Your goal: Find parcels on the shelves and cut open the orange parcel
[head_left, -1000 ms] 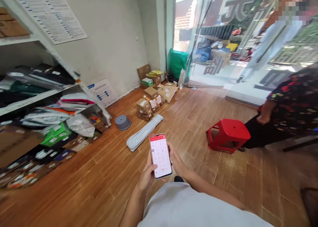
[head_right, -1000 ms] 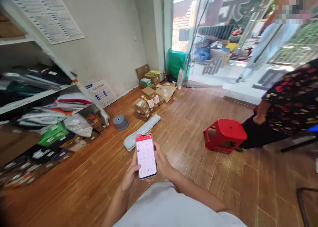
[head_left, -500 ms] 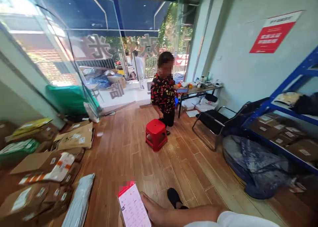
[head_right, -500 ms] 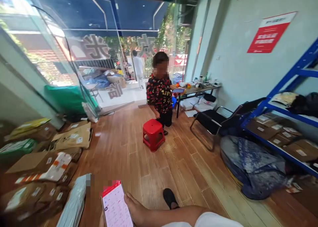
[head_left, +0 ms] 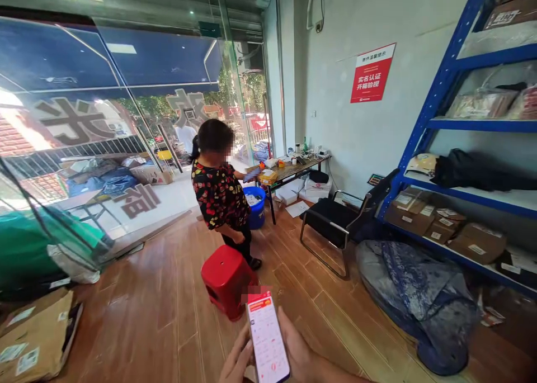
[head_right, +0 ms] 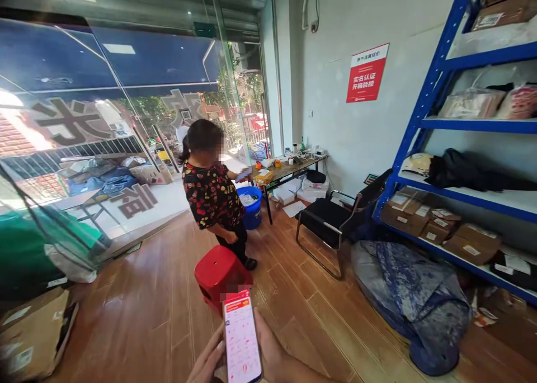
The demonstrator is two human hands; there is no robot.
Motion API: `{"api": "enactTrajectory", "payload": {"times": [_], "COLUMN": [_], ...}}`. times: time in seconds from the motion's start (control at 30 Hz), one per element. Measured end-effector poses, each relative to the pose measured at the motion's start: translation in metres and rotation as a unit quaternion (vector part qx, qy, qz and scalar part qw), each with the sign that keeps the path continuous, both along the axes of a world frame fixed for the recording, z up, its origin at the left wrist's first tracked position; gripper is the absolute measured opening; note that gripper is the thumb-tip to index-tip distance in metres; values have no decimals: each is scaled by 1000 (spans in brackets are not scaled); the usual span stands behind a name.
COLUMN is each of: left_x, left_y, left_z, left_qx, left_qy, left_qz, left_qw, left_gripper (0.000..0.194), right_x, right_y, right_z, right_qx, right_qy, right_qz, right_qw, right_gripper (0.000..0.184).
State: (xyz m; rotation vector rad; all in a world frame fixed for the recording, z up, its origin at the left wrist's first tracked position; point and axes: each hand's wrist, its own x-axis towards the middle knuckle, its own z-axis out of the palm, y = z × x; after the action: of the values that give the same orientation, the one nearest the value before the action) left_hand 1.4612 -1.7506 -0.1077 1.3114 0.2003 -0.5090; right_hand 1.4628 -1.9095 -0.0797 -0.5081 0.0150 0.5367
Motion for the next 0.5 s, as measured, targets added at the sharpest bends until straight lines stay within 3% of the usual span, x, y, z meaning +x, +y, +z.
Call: {"api": "enactTrajectory", "payload": {"times": [0.1, 0.23, 0.37, 0.5], "left_x": [65, 152, 245, 363], "left_y": [-46, -81, -105, -130], "left_z": [6, -7, -27, -56], "left_qx": [66, 102, 71, 39], "left_qy": [-44, -10, 67, 94], "left_qz": [-70, -83, -92, -54], "left_qw": [994, 991, 991, 993], "left_gripper": [84, 82, 67, 58], "right_x": [40, 92, 154, 240], "right_y": [-76, -156, -213, -253], "right_z": [3, -16, -39, -49], "right_qx": [10, -11, -19, -30], "right_qy": [56, 152, 206, 231], "right_qz": [-88, -202, -298, -338], "right_qw": [994, 967, 932, 912], "right_gripper": [62, 51, 56, 55]}}
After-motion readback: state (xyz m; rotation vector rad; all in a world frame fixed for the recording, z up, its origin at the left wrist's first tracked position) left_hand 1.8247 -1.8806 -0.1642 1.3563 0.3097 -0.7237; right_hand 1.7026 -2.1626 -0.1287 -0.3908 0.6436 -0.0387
